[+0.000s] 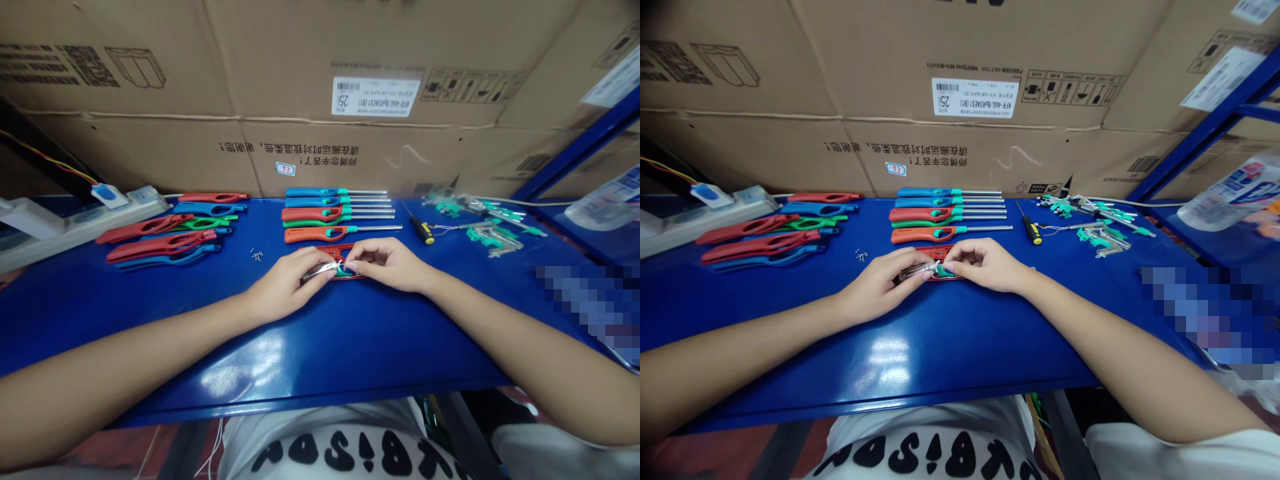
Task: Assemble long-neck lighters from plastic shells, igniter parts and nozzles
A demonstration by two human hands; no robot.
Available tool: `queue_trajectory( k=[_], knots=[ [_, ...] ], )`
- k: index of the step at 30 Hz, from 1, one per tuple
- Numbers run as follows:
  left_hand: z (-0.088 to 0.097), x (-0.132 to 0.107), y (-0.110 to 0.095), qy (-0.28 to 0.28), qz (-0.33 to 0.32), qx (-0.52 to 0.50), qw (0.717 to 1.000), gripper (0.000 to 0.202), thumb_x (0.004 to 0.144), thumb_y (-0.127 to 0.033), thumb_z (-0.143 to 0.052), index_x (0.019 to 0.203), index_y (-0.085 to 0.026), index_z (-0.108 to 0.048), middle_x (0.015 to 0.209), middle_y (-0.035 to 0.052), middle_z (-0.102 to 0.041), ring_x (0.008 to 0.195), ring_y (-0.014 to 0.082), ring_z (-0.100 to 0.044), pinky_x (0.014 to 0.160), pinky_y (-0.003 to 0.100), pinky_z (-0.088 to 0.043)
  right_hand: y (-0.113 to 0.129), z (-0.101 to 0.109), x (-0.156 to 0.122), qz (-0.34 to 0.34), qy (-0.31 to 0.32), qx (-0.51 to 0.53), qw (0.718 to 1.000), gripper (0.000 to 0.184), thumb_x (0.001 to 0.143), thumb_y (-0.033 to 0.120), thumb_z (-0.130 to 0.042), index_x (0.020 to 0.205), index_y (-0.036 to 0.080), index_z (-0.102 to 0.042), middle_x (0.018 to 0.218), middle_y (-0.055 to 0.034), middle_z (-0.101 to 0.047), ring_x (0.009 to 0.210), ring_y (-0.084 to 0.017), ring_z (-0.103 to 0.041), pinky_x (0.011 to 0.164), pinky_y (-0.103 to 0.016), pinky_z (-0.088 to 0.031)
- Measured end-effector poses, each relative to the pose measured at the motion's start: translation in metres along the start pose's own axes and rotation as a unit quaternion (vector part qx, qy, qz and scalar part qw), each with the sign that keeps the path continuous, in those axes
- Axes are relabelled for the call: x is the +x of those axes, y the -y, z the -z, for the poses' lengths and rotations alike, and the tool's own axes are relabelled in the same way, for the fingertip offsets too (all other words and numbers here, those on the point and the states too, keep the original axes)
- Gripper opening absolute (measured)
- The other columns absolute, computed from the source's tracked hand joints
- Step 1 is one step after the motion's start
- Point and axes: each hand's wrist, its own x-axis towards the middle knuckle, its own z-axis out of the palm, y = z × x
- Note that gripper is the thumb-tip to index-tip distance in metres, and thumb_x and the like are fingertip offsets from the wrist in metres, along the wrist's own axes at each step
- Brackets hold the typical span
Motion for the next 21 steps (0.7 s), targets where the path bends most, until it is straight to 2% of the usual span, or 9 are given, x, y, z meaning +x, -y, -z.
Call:
queue_trajectory(
  k=[21],
  knots=[
    [0.0007,-0.0002,-0.0001,0.002,-0.007,0.018,1.0,0.02,0.101,-0.029,-0.055,0.11,-0.016,-0.068,0.099,0.0045,-0.07,0.085,0.0144,-0.065,0.076,0.024,-0.051,-0.0036,0.0016,-0.001,0.017,0.016,-0.046,0.999,0.028,0.087,0.044,-0.067,0.09,0.016,-0.068,0.078,-0.0021,-0.063,0.068,-0.014,-0.054,0.065,-0.028,-0.045]
  ],
)
